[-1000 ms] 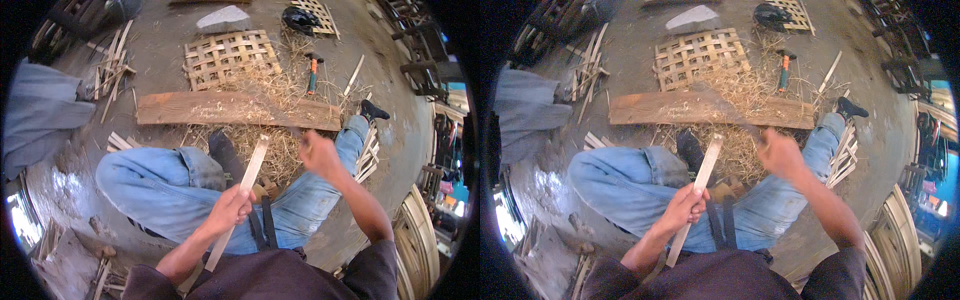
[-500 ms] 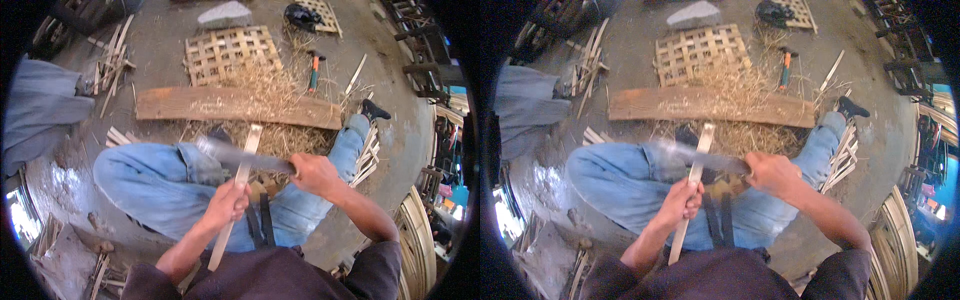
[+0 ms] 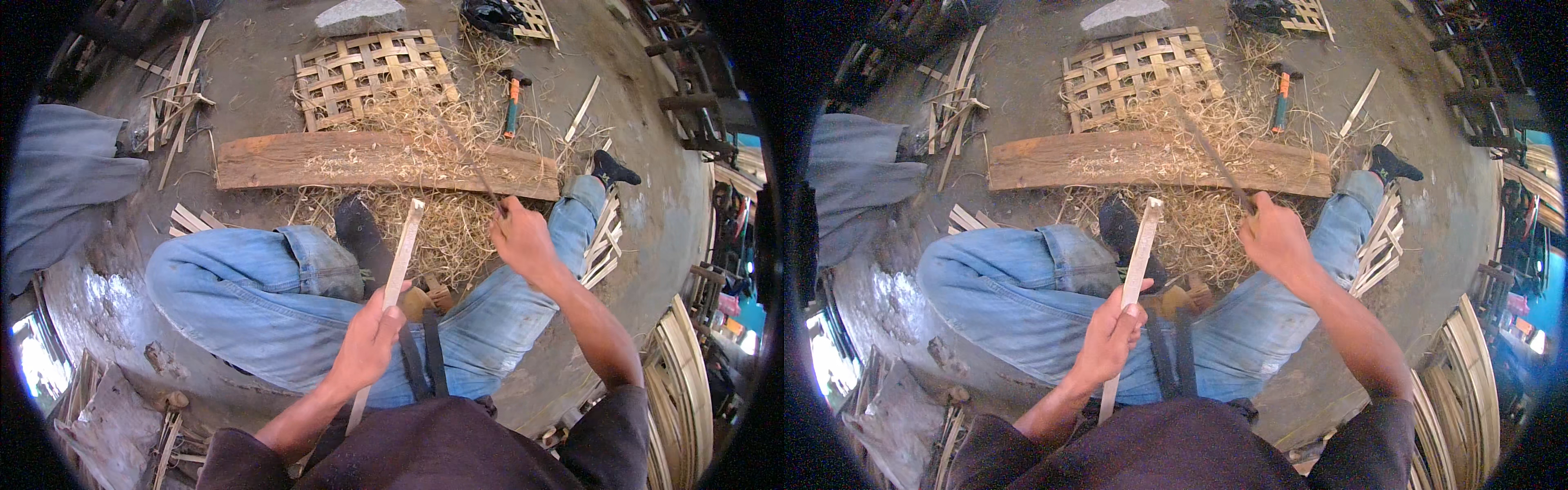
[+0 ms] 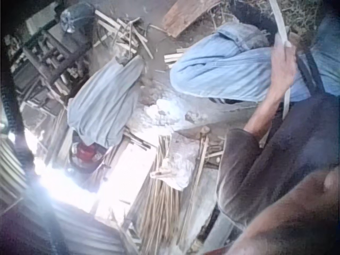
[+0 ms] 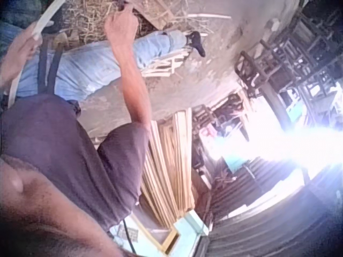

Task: The person sits on the floor and uses a knife to shave thin strips from a wooden stick, repeatedly turning the stick and removing shavings. The person occasionally places the shaved stick aside and picks up another piece to continue shaving.

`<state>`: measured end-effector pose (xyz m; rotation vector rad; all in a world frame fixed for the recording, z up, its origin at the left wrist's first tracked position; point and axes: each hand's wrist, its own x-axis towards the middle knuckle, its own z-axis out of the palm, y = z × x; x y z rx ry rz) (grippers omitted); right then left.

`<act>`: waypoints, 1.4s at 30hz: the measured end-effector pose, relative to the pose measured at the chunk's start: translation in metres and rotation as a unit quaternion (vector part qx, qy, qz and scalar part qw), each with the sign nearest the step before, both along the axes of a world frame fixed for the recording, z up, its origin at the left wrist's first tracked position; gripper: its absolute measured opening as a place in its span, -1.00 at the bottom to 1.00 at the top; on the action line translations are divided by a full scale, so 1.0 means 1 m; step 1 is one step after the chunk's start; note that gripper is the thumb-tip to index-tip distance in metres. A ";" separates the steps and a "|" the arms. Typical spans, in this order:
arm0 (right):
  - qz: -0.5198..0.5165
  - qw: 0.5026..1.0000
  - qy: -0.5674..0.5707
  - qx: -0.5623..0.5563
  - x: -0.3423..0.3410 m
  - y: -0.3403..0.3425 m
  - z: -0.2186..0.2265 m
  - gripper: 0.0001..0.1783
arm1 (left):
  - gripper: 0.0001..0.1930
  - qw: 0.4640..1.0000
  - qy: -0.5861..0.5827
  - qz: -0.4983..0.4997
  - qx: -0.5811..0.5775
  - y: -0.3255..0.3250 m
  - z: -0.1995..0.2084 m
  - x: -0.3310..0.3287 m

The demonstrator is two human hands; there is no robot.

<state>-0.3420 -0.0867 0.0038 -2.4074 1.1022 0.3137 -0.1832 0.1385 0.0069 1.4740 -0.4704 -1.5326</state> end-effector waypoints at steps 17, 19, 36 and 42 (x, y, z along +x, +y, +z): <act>0.047 0.989 -0.141 -0.011 -0.024 0.011 -0.012 -0.79 | -0.64 0.999 0.029 0.013 0.002 -0.007 0.011 -0.004; 0.101 0.988 -0.111 -0.039 -0.023 0.015 -0.003 -0.83 | -0.68 0.993 0.106 0.026 0.043 -0.004 0.009 -0.002; -0.105 0.992 -0.065 0.006 -0.016 -0.011 -0.118 -0.76 | -0.64 0.971 0.223 0.060 0.067 -0.011 -0.007 0.011; -0.199 0.958 -0.104 -0.177 0.001 0.009 -0.168 -0.62 | -0.57 0.980 0.134 0.144 0.005 -0.071 -0.002 0.011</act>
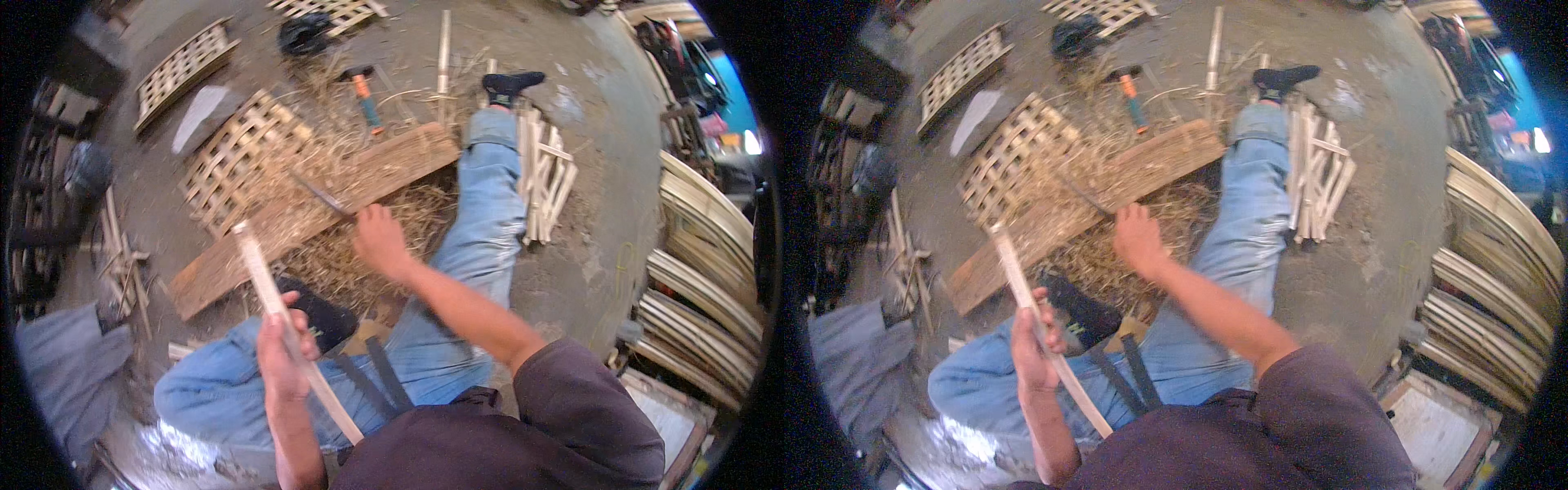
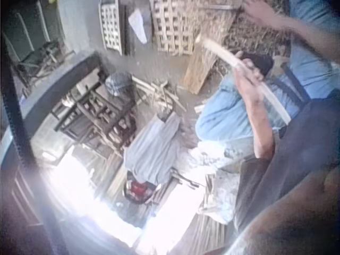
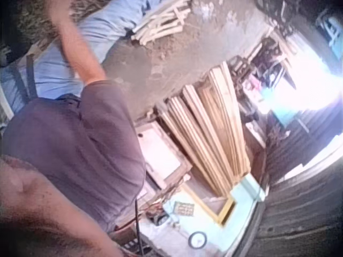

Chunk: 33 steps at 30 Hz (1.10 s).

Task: The person sits on the floor and uses a knife to shave thin strips from a wooden stick, repeatedly turning the stick and removing shavings. The person occasionally places the shaved stick aside and picks up another piece to continue shaving.

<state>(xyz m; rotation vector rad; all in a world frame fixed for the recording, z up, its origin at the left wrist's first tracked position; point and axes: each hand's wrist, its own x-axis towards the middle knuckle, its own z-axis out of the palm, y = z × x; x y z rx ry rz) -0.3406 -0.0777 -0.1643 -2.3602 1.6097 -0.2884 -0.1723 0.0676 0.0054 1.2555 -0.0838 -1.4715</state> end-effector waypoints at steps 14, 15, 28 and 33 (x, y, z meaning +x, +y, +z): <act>-0.435 0.774 -0.446 0.114 -0.196 0.015 0.106 -0.74 | -0.50 0.944 -0.189 -0.267 -0.048 -0.021 -0.069 -0.057; -0.374 0.860 -0.348 0.016 -0.269 -0.006 0.076 -0.74 | -0.53 0.943 -0.173 -0.279 -0.046 -0.019 -0.069 -0.059; 0.044 0.982 -0.099 0.156 -0.100 -0.046 0.038 -0.65 | -0.71 0.895 -0.427 0.006 -0.132 0.019 0.009 0.066; 0.082 0.994 0.034 0.067 -0.032 0.017 -0.033 -0.49 | -0.73 0.693 -0.646 0.316 -0.042 0.120 0.058 0.198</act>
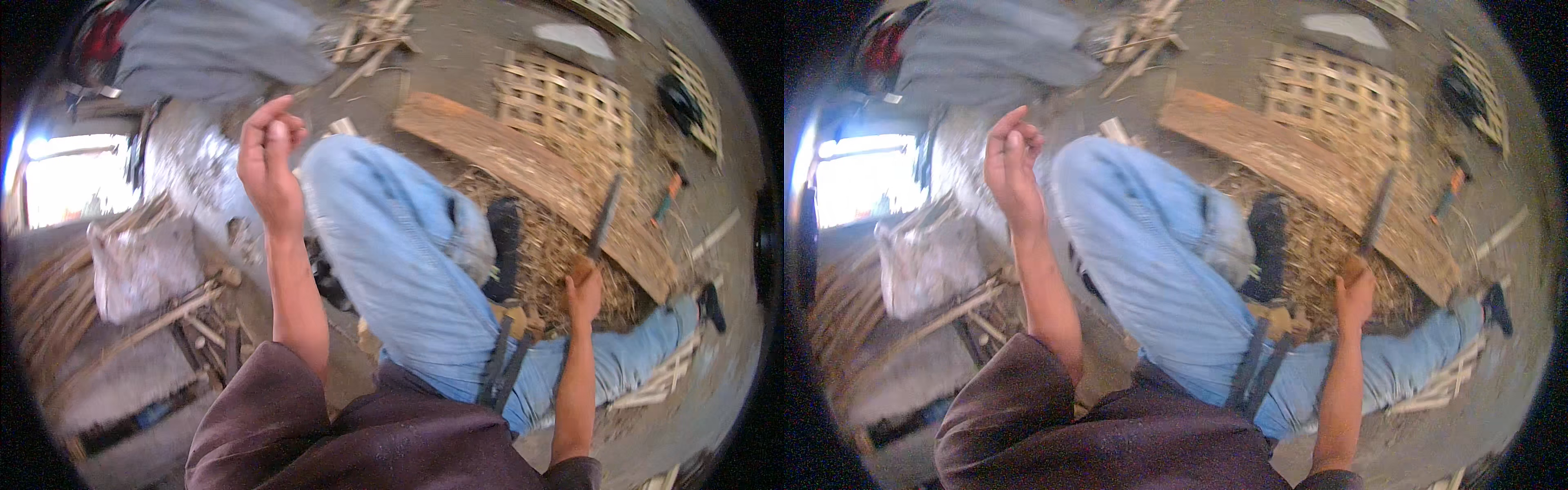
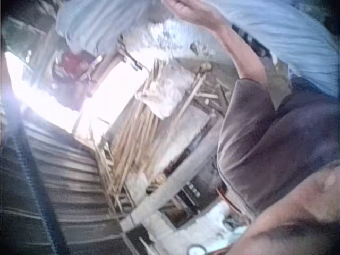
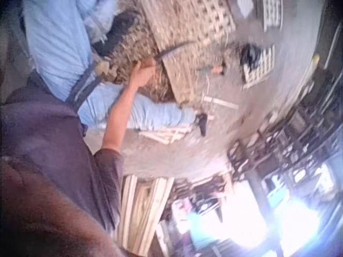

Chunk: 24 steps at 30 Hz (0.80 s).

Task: The person sits on the floor and uses a knife to shave thin strips from a wooden stick, repeatedly turning the stick and removing shavings. The person occasionally places the shaved stick aside and picks up another piece to continue shaving.

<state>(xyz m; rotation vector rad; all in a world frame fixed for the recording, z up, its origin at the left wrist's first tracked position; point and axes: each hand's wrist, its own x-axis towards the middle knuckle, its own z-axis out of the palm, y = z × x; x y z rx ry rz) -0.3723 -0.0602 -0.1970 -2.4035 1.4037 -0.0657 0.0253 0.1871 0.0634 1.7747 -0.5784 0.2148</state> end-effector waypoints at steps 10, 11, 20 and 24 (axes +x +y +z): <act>-0.077 0.986 -0.120 0.088 -0.024 -0.013 -0.034 -0.41 | -0.75 0.911 0.319 0.228 0.131 0.186 -0.314 -0.016; -0.081 0.985 -0.126 0.088 -0.017 -0.005 -0.024 -0.39 | -0.73 0.904 0.346 0.225 0.113 0.186 -0.343 -0.035; -0.087 0.991 -0.095 0.045 -0.035 -0.017 -0.027 -0.28 | -0.66 0.860 0.252 0.246 0.369 0.104 -0.258 -0.034; -0.069 0.993 -0.088 0.044 -0.037 -0.014 -0.029 -0.27 | -0.69 0.849 0.305 0.279 0.328 0.118 -0.256 -0.036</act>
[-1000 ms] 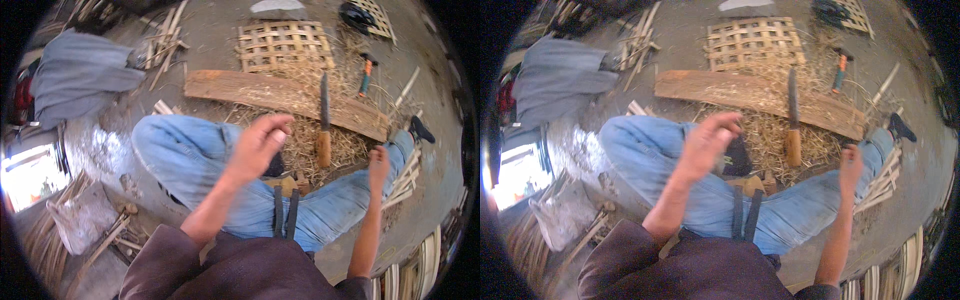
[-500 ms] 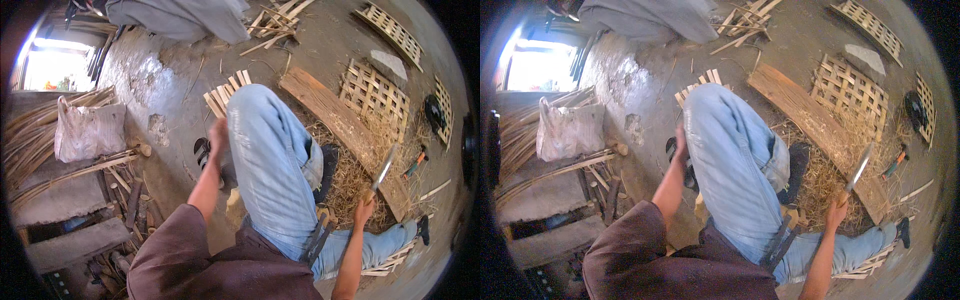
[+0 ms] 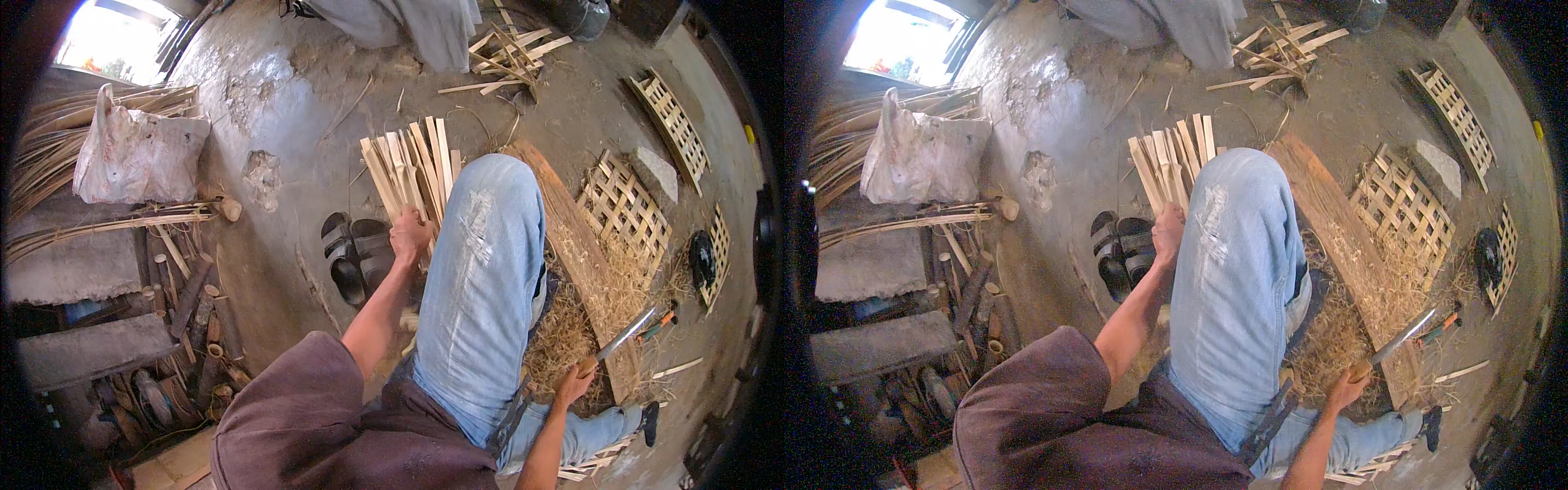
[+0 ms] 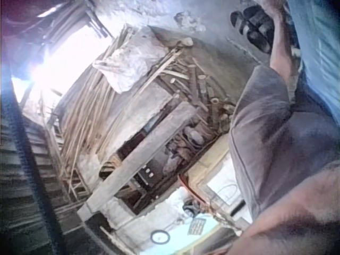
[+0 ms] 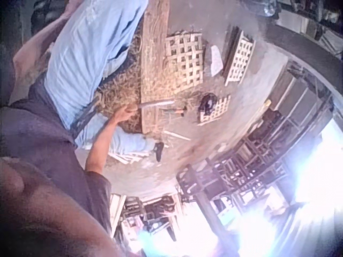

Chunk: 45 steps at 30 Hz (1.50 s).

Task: The person sits on the floor and uses a knife to shave thin strips from a wooden stick, repeatedly turning the stick and removing shavings. The person occasionally places the shaved stick aside and picks up another piece to continue shaving.

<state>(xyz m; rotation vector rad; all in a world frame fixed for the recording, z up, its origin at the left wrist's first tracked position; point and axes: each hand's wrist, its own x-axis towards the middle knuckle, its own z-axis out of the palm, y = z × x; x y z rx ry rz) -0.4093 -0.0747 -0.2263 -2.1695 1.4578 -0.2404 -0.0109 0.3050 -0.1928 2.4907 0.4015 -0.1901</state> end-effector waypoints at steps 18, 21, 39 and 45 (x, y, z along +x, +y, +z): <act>-0.089 0.993 -0.054 0.051 0.001 -0.004 0.006 -0.29 | -0.62 0.965 0.031 0.112 -0.235 0.043 -0.055 -0.006; -0.115 0.992 -0.037 0.033 -0.004 -0.011 -0.001 -0.30 | -0.64 0.957 -0.002 0.099 -0.273 0.022 -0.015 -0.010; -0.160 0.971 -0.128 0.125 0.002 -0.015 -0.013 -0.28 | -0.63 0.907 -0.229 0.013 -0.355 0.022 0.006 0.004; -0.211 0.913 -0.253 0.242 0.001 -0.015 -0.013 -0.27 | -0.71 0.875 -0.385 -0.119 -0.268 -0.036 0.185 0.065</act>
